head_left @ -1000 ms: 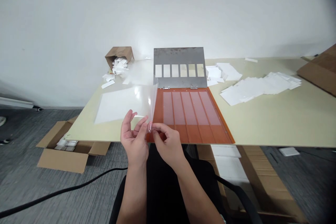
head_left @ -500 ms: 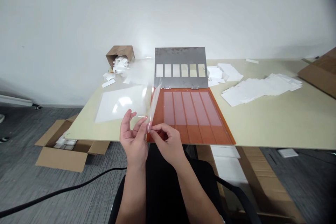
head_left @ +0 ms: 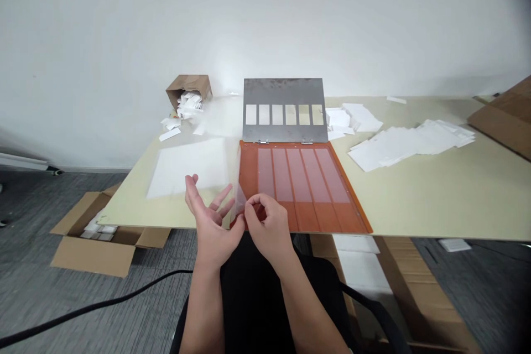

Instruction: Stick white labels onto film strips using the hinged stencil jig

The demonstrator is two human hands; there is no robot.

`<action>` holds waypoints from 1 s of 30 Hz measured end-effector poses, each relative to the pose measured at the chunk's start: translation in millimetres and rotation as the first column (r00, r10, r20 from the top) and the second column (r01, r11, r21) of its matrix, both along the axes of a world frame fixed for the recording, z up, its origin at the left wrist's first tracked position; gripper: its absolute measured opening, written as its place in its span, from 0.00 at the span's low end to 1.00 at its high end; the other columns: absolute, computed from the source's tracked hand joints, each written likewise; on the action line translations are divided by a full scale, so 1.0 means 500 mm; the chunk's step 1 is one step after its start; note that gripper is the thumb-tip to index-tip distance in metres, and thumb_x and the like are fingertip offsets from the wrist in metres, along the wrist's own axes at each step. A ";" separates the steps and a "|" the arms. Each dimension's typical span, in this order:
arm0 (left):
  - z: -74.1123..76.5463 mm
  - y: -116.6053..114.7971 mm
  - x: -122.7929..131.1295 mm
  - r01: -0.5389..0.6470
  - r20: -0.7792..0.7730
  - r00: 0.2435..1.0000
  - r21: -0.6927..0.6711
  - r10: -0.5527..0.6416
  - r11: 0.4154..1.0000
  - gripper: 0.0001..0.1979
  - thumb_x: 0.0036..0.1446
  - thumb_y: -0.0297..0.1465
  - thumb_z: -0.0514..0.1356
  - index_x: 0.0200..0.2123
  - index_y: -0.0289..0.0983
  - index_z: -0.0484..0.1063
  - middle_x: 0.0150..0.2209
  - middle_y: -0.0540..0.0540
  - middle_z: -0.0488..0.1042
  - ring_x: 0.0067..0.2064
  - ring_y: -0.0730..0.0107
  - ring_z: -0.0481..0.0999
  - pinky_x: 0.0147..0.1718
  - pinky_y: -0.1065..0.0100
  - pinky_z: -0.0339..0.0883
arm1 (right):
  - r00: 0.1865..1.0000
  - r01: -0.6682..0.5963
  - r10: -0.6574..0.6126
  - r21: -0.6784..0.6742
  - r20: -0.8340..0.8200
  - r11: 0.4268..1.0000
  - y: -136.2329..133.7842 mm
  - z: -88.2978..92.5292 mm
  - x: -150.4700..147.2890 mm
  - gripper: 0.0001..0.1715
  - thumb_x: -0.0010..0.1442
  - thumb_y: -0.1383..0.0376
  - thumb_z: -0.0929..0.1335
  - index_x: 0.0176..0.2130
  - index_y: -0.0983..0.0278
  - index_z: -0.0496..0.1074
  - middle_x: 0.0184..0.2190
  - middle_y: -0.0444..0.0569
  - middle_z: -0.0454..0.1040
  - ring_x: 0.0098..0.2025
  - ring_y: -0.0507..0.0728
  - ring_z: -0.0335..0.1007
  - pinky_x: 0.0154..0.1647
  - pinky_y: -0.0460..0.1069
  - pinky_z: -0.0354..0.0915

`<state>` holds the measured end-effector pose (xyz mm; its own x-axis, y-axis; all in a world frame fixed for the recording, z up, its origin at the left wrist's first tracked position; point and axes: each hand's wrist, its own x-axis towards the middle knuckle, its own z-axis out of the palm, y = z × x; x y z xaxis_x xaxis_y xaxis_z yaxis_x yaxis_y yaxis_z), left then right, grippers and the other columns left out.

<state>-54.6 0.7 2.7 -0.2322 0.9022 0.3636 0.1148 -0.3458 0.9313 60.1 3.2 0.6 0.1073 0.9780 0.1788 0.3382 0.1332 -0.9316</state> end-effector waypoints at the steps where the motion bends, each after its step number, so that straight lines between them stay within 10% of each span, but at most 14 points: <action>1: -0.001 0.000 -0.002 -0.011 -0.037 0.999 -0.020 0.010 1.000 0.63 0.42 0.22 0.71 0.68 0.63 0.34 0.72 0.41 0.29 0.59 0.50 0.72 0.51 0.57 0.75 | 1.000 0.005 -0.005 -0.006 0.016 1.000 -0.001 0.001 0.000 0.07 0.58 0.64 0.64 0.29 0.61 0.69 0.27 0.43 0.74 0.30 0.52 0.67 0.35 0.48 0.59; 17: 0.005 0.012 -0.020 -0.044 -0.100 0.994 0.000 0.044 0.999 0.61 0.46 0.21 0.67 0.67 0.65 0.29 0.72 0.44 0.21 0.63 0.48 0.68 0.42 0.64 0.79 | 0.965 0.103 -0.084 -0.068 0.248 0.992 -0.004 0.010 0.004 0.07 0.60 0.65 0.63 0.30 0.61 0.69 0.31 0.41 0.76 0.36 0.54 0.68 0.45 0.53 0.46; 30: -0.007 0.033 0.003 -0.106 0.186 0.977 -0.021 0.108 0.994 0.58 0.44 0.24 0.67 0.67 0.64 0.34 0.71 0.46 0.16 0.65 0.44 0.63 0.37 0.67 0.78 | 0.927 0.145 -0.102 -0.095 0.361 0.985 -0.010 0.006 -0.002 0.06 0.58 0.68 0.65 0.29 0.63 0.69 0.29 0.42 0.75 0.36 0.55 0.66 0.45 0.54 0.44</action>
